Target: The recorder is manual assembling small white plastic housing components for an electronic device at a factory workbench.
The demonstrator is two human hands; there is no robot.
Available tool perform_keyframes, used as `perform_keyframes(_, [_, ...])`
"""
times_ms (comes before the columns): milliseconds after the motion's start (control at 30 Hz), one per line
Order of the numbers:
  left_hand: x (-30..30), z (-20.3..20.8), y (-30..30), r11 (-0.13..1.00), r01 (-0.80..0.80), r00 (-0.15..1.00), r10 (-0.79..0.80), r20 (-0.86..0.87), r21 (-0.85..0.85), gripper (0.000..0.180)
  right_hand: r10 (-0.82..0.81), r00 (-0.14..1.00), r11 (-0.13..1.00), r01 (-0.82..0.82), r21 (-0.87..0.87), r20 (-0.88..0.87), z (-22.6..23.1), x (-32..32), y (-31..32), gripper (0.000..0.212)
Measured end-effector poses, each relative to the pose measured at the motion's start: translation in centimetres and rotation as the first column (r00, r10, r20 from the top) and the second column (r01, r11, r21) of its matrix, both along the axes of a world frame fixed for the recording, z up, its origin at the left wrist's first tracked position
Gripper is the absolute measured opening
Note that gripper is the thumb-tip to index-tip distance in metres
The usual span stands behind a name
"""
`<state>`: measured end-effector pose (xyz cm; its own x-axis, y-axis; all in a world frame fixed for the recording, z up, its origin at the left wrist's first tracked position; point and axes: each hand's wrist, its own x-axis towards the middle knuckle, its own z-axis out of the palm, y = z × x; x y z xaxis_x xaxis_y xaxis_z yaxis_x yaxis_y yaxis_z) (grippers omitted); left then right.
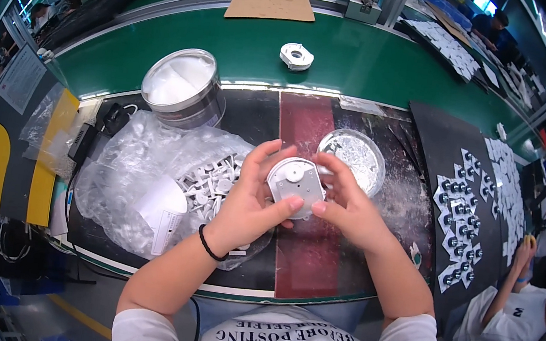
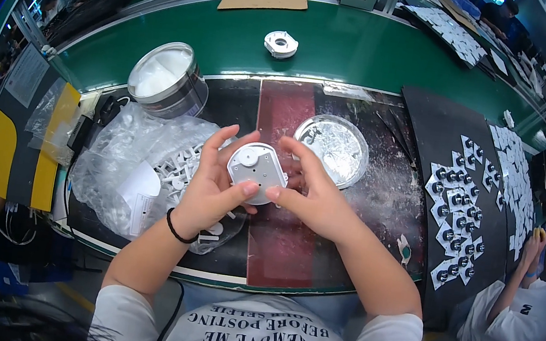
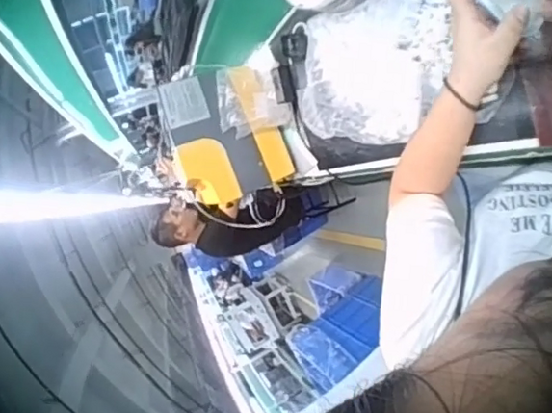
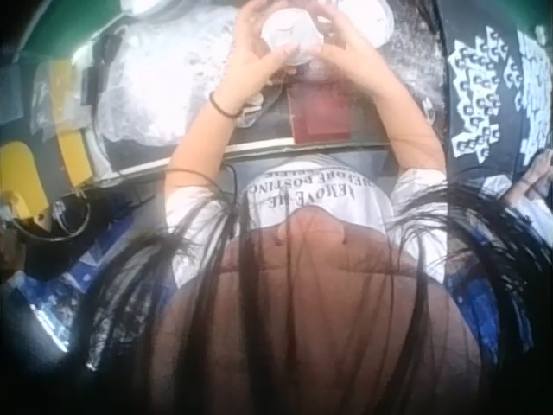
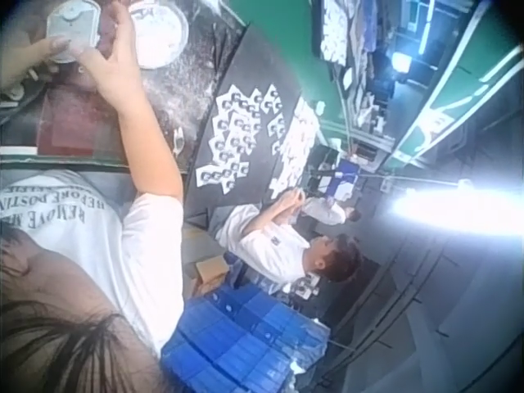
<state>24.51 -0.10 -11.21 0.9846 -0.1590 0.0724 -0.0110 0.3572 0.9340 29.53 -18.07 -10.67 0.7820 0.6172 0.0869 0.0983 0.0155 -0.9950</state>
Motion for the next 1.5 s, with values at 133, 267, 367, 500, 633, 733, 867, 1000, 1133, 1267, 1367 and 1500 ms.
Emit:
perform_keyframes(133, [0.0,-0.4,0.4,0.995,-0.080,0.991,0.085,0.099,-0.054,0.083,0.114,0.968,0.991,-0.095,0.093,-0.225,1.4,0.6,1.8,0.061])
perform_keyframes(267, [0.1,-0.6,1.1,0.964,-0.262,0.945,0.266,0.192,-0.048,0.089,0.017,0.995,0.997,-0.024,-0.075,-0.103,2.8,7.3,3.6,0.053])
perform_keyframes(367, [0.7,-1.2,1.5,0.940,-0.301,0.921,0.243,0.304,0.160,0.086,-0.345,0.933,0.887,0.360,-0.288,0.103,1.0,16.8,4.3,0.063])
perform_keyframes(500, [0.7,-0.9,1.9,0.823,-0.382,0.851,0.136,0.507,0.421,0.073,-0.591,0.806,0.723,0.552,-0.415,0.042,-2.3,25.1,3.4,0.058])
perform_keyframes(633, [0.7,-0.8,2.4,0.786,-0.450,0.821,0.177,0.543,0.424,0.063,-0.463,0.381,0.184,0.925,-0.334,0.800,-3.1,25.6,7.7,0.046])
perform_keyframes(733, [0.6,-0.6,2.5,0.760,-0.492,0.808,0.215,0.549,0.425,0.052,-0.122,0.379,0.494,0.825,-0.275,0.917,-1.8,23.6,13.4,0.042])
perform_keyframes(867, [1.1,-0.8,2.3,0.739,-0.505,0.779,0.169,0.604,0.445,0.050,0.179,0.535,0.375,0.739,-0.559,0.826,-2.6,22.2,18.2,0.042])
perform_keyframes(1000, [1.0,-0.5,2.5,0.706,-0.572,0.721,0.190,0.666,0.417,0.051,0.318,0.400,0.547,0.663,-0.511,0.860,-1.5,19.9,17.3,0.038])
perform_keyframes(1133, [0.8,-0.9,2.3,0.675,-0.661,0.629,0.262,0.732,0.327,0.053,0.441,0.265,0.698,0.499,-0.513,0.858,0.1,11.9,12.8,0.032])
perform_keyframes(1267, [0.3,-0.7,1.5,0.662,-0.643,0.638,0.184,0.748,0.385,0.057,0.425,0.368,0.661,0.498,-0.561,0.827,-0.3,6.9,8.7,0.031])
perform_keyframes(1367, [0.5,-1.0,1.4,0.638,-0.662,0.608,0.151,0.779,0.393,0.060,0.200,0.358,0.733,0.563,-0.382,0.912,2.7,1.4,5.4,0.046])
perform_keyframes(1500, [0.1,-0.7,1.4,0.638,-0.666,0.580,0.118,0.806,0.386,0.061,0.135,0.741,0.934,0.127,-0.334,0.657,3.2,-9.0,-1.8,0.029])
